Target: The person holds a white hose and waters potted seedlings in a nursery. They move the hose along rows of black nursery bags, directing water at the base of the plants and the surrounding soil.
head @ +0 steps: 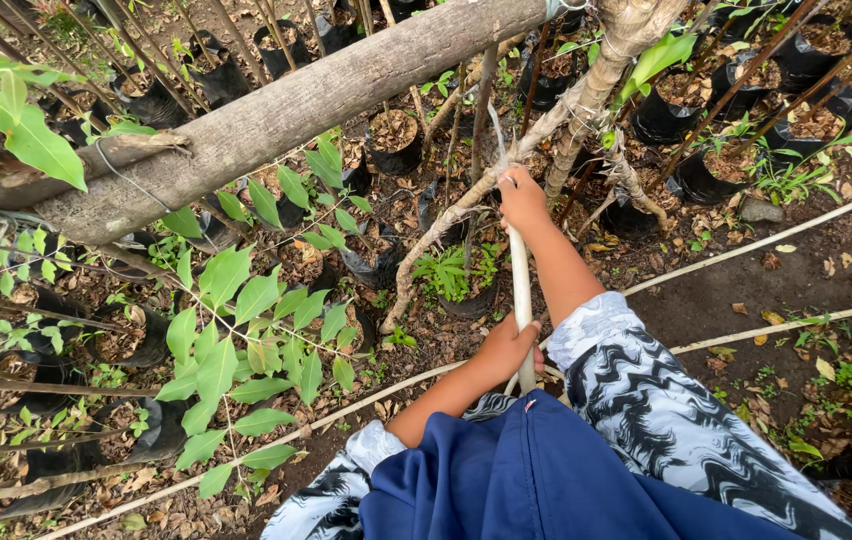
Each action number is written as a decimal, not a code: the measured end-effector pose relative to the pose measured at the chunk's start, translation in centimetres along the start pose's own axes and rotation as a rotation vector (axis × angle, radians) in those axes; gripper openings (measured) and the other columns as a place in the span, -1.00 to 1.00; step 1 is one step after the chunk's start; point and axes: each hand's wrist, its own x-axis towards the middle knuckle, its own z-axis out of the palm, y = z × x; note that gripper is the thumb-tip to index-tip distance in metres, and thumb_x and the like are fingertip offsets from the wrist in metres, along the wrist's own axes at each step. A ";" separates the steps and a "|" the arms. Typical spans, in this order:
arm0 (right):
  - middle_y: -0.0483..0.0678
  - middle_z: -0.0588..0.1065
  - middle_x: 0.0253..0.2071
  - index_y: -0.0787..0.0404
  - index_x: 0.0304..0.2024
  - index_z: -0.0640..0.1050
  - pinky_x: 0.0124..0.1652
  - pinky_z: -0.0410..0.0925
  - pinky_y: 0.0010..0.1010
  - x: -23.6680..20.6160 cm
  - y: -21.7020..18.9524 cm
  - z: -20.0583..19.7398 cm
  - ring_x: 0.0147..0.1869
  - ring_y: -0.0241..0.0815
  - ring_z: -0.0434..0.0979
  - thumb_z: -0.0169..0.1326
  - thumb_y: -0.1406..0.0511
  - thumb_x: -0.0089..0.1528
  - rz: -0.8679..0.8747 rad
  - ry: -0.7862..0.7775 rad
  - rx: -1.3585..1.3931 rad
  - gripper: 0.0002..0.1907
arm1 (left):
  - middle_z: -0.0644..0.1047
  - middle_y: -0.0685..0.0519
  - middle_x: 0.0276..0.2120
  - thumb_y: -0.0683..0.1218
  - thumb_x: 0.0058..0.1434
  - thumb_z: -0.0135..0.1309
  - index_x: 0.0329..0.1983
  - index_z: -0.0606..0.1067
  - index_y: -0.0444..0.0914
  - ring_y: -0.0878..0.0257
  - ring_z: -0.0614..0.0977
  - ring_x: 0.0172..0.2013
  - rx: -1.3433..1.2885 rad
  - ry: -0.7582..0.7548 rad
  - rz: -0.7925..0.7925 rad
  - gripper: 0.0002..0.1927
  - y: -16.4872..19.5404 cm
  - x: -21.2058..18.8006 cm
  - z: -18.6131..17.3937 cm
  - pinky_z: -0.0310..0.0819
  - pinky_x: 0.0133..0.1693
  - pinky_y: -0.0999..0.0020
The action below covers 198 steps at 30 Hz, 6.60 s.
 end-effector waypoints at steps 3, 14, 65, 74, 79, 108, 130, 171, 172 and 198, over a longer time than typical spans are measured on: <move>-0.06 0.40 -0.47 0.03 0.05 0.45 -0.53 0.37 -0.26 -0.1 0.1 -0.2 -0.60 -0.22 0.39 -0.10 0.16 0.39 0.004 -0.007 -0.008 -0.77 | 0.53 -0.08 -0.49 -0.01 0.46 -0.14 0.03 0.25 -0.38 0.13 0.65 -0.51 -0.026 -0.013 0.004 -0.68 -0.2 0.1 0.1 0.63 -0.41 0.24; -0.04 0.43 -0.44 0.02 0.10 0.45 -0.49 0.40 -0.25 -0.2 -0.1 -0.2 -0.56 -0.20 0.43 -0.09 0.17 0.38 0.007 -0.015 -0.025 -0.73 | 0.55 -0.10 -0.49 -0.02 0.47 -0.15 0.05 0.27 -0.40 0.12 0.66 -0.52 0.016 -0.004 0.033 -0.67 -0.5 0.2 0.2 0.59 -0.43 0.24; -0.06 0.39 -0.52 0.02 0.11 0.44 -0.56 0.35 -0.23 0.2 0.3 -0.4 -0.63 -0.19 0.38 -0.05 0.15 0.36 -0.046 -0.104 0.046 -0.71 | 0.55 -0.10 -0.48 -0.01 0.46 -0.14 0.02 0.25 -0.41 0.09 0.66 -0.51 -0.014 0.068 -0.022 -0.66 -0.3 0.4 1.8 0.61 -0.43 0.23; -0.05 0.40 -0.49 0.03 0.13 0.45 -0.55 0.36 -0.24 1.0 0.8 -1.0 -0.60 -0.20 0.40 -0.05 0.17 0.38 -0.067 -0.106 0.067 -0.71 | 0.56 -0.09 -0.48 0.00 0.45 -0.12 0.00 0.27 -0.39 0.11 0.68 -0.50 -0.006 0.089 -0.012 -0.68 -0.3 0.9 2.5 0.62 -0.41 0.24; -0.06 0.37 -0.49 0.05 0.07 0.44 -0.54 0.34 -0.23 1.3 0.9 -1.5 -0.58 -0.20 0.37 -0.08 0.20 0.39 -0.039 -0.130 0.079 -0.77 | 0.56 -0.08 -0.49 0.01 0.45 -0.11 -0.02 0.27 -0.38 0.12 0.67 -0.52 0.032 0.110 -0.023 -0.68 0.1 1.2 2.8 0.60 -0.43 0.24; 0.00 0.47 -0.39 0.16 0.00 0.41 -0.39 0.37 -0.21 -8.1 -7.9 15.4 -0.43 -0.11 0.52 -0.10 0.24 0.46 -0.502 0.144 -0.092 -0.84 | 0.55 -0.06 -0.42 -0.17 0.37 -0.04 -0.03 0.29 -0.40 0.14 0.68 -0.43 0.039 0.116 0.216 -0.78 -2.4 -8.6 -14.8 0.66 -0.36 0.21; -0.13 0.38 -0.52 0.12 -0.01 0.45 -0.53 0.34 -0.36 -7.7 -7.5 15.7 -0.57 -0.32 0.39 -0.06 0.23 0.41 -0.380 0.070 0.095 -0.84 | 0.52 -0.06 -0.45 -0.19 0.38 -0.06 0.01 0.26 -0.42 0.16 0.65 -0.47 -0.047 0.069 0.179 -0.76 -3.8 -7.1 -14.7 0.65 -0.38 0.22; -0.10 0.39 -0.49 0.13 0.00 0.41 -0.51 0.37 -0.35 -2.8 -6.3 9.9 -0.56 -0.29 0.38 -0.15 0.19 0.44 -0.279 -0.029 0.074 -0.80 | 0.55 -0.09 -0.38 -0.18 0.33 -0.02 -0.02 0.28 -0.44 0.16 0.67 -0.45 0.095 0.154 0.123 -0.74 -2.3 -1.4 -10.3 0.67 -0.40 0.25; -0.10 0.39 -0.49 0.13 0.00 0.41 -0.51 0.37 -0.35 -2.8 -6.2 9.9 -0.56 -0.28 0.38 -0.15 0.19 0.44 -0.274 -0.031 0.071 -0.80 | 0.54 -0.09 -0.38 -0.18 0.33 -0.02 -0.02 0.28 -0.44 0.15 0.67 -0.46 0.092 0.159 0.114 -0.74 -2.4 -1.2 -10.2 0.67 -0.41 0.25; -0.12 0.38 -0.47 0.11 -0.04 0.41 -0.53 0.38 -0.38 -1.4 -5.2 9.0 -0.54 -0.34 0.38 -0.16 0.23 0.44 -0.295 -0.029 0.067 -0.85 | 0.57 -0.06 -0.41 -0.13 0.36 -0.04 -0.04 0.29 -0.41 0.17 0.66 -0.47 0.160 0.161 0.102 -0.75 -0.7 -1.5 -8.9 0.61 -0.38 0.26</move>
